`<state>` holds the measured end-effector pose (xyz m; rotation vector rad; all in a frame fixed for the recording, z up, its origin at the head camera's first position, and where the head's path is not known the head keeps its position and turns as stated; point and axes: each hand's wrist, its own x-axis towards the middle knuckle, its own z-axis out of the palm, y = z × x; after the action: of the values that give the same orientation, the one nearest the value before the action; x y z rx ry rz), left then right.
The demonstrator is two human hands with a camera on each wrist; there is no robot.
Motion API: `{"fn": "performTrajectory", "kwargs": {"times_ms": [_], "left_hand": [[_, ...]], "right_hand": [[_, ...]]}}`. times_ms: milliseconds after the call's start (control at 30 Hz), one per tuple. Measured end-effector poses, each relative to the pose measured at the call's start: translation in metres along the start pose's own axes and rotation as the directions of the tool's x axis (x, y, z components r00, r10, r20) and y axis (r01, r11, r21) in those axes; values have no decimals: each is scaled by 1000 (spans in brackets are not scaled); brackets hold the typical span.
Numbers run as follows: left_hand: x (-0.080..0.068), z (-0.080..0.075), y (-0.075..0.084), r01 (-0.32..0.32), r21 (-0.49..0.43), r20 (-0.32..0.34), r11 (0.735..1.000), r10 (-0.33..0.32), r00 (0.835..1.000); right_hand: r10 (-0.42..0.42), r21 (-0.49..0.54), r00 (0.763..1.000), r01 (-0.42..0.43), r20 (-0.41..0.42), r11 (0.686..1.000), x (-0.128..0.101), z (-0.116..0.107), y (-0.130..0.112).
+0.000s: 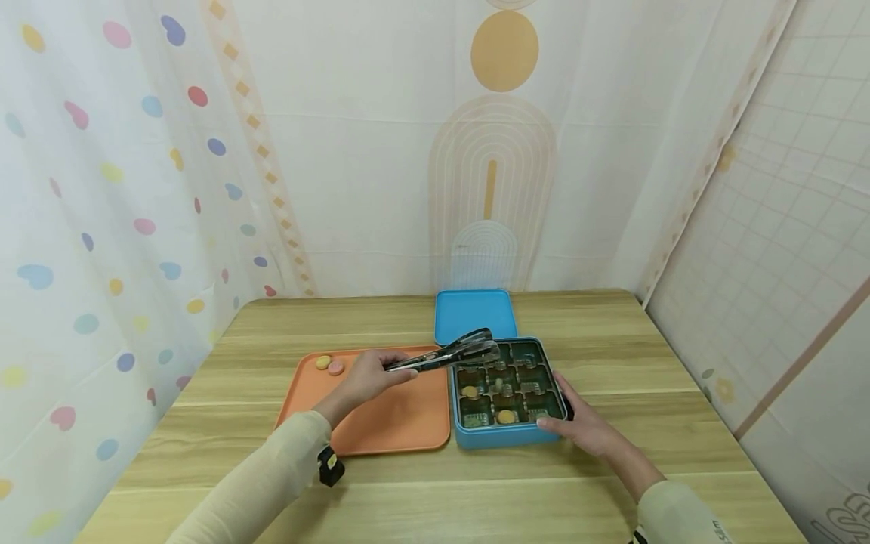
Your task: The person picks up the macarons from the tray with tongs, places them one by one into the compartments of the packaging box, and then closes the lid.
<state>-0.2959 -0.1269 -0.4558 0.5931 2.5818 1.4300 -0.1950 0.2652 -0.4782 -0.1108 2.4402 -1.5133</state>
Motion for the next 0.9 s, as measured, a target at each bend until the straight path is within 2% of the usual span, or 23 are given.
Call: {"fn": "performTrajectory", "kwargs": {"times_ms": [267, 433, 667, 900], "left_hand": [[-4, -15, -7, 13, -12, -66, 1000, -14, 998], [-7, -25, -13, 23, 14, -97, 1000, -21, 995], [-13, -41, -19, 45, -58, -125, 997, -52, 991], [-23, -60, -29, 68, 61, -179, 996, -56, 982]], "right_hand": [[-7, 1, 1000, 7, -4, 1000, 0, -1, 1], [-10, 1, 1000, 10, -4, 1000, 1, -2, 1], [-15, 11, 1000, 15, -1, 1000, 1, -2, 1], [-9, -8, 1000, 9, -1, 1000, 1, 0, -1]]}}
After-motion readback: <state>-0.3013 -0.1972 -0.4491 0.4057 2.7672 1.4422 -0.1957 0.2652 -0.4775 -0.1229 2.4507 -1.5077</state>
